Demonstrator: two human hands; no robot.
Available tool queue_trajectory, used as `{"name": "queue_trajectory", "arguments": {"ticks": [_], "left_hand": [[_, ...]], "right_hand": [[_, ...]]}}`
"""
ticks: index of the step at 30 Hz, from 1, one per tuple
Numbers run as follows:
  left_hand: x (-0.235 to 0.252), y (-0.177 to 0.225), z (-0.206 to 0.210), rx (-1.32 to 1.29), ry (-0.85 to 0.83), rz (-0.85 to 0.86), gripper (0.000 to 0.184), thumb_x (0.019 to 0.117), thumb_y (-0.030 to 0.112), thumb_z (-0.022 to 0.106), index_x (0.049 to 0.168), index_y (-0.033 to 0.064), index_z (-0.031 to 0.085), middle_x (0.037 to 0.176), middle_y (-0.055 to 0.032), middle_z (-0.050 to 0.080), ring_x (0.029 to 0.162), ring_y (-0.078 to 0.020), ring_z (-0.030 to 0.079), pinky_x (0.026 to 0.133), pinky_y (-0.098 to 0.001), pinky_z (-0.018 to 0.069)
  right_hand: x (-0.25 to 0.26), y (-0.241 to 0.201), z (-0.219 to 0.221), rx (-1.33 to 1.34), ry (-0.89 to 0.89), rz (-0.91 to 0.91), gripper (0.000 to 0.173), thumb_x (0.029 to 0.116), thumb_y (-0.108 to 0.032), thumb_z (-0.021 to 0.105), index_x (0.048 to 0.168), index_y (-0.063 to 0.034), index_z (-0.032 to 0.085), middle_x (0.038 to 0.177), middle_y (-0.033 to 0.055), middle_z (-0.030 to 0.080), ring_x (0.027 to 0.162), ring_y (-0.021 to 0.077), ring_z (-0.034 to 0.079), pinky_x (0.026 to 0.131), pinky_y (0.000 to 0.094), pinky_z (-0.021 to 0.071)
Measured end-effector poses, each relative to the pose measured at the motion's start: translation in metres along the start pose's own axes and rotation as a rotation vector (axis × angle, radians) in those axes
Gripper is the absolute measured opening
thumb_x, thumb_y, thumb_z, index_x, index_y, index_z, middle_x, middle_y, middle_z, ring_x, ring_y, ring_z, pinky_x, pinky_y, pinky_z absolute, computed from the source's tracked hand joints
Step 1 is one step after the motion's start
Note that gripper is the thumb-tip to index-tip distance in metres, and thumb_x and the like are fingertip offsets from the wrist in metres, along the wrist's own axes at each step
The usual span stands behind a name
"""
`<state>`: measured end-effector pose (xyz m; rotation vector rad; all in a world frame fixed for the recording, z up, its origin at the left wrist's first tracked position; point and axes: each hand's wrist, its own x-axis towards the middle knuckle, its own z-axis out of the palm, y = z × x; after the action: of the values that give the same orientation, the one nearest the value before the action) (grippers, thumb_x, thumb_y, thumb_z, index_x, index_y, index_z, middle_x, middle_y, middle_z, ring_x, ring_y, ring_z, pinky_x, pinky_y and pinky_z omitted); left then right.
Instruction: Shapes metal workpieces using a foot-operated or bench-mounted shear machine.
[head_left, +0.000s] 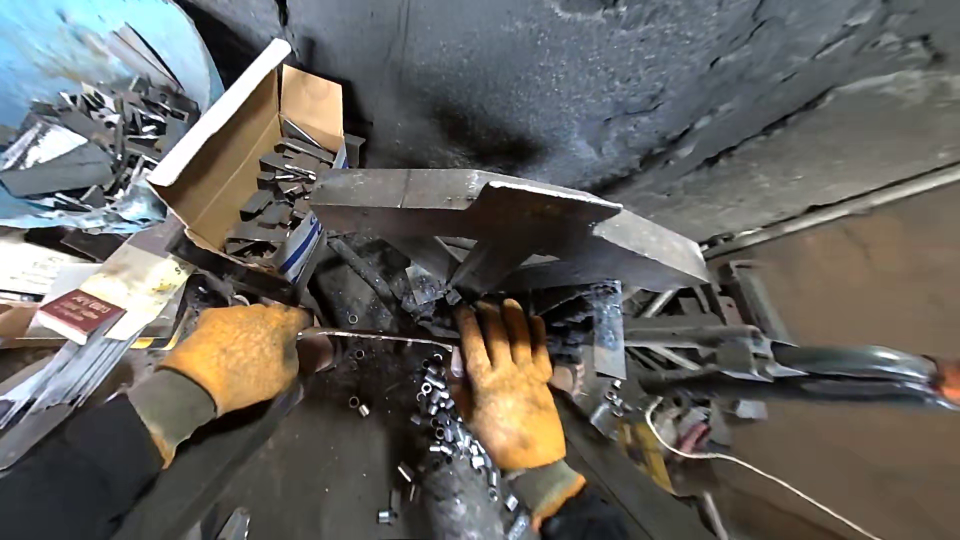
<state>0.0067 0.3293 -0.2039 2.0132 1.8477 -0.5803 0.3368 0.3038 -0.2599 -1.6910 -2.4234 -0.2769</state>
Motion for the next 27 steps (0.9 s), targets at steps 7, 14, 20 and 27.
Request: {"name": "queue_trajectory", "arguments": {"ticks": [7,14,20,27], "left_hand": [[0.017,0.0,-0.027,0.032,-0.153,0.005,0.021,0.0835,0.04,0.073,0.1,0.0267,0.073,0.088,-0.0015,0.071,0.085,-0.0259,0.07,0.072,-0.0572,0.0553],[0.016,0.001,-0.022,0.028,-0.102,-0.021,0.021,0.0802,0.041,0.075,0.094,0.0253,0.072,0.085,-0.0022,0.071,0.082,-0.0273,0.069,0.069,-0.0581,0.055],[-0.01,0.018,0.003,-0.118,0.11,-0.154,0.024,0.0827,0.041,0.071,0.101,0.0243,0.072,0.093,-0.005,0.073,0.088,-0.031,0.071,0.072,-0.0614,0.0544],[-0.032,0.039,0.019,-0.213,0.113,-0.29,0.03,0.088,0.042,0.065,0.109,0.0207,0.071,0.099,-0.0104,0.074,0.094,-0.0365,0.071,0.079,-0.0649,0.0535]], "right_hand": [[0.008,-0.01,-0.008,-0.013,-0.066,0.085,0.068,0.095,-0.041,0.06,0.158,-0.0262,0.041,0.161,0.0106,0.043,0.154,0.0362,0.027,0.123,0.0672,0.0175],[0.01,-0.013,-0.008,-0.023,-0.073,0.094,0.067,0.0948,-0.037,0.062,0.158,-0.0247,0.041,0.161,0.0149,0.041,0.154,0.04,0.024,0.123,0.0681,0.0162],[0.014,-0.015,-0.009,-0.04,-0.077,0.126,0.06,0.0983,-0.036,0.058,0.156,-0.0254,0.044,0.159,0.014,0.044,0.153,0.0393,0.028,0.123,0.0667,0.0176],[0.018,-0.017,-0.014,-0.029,-0.124,0.15,0.063,0.0953,-0.029,0.063,0.156,-0.0266,0.044,0.158,0.0148,0.045,0.152,0.0411,0.03,0.122,0.0677,0.0188]]}}
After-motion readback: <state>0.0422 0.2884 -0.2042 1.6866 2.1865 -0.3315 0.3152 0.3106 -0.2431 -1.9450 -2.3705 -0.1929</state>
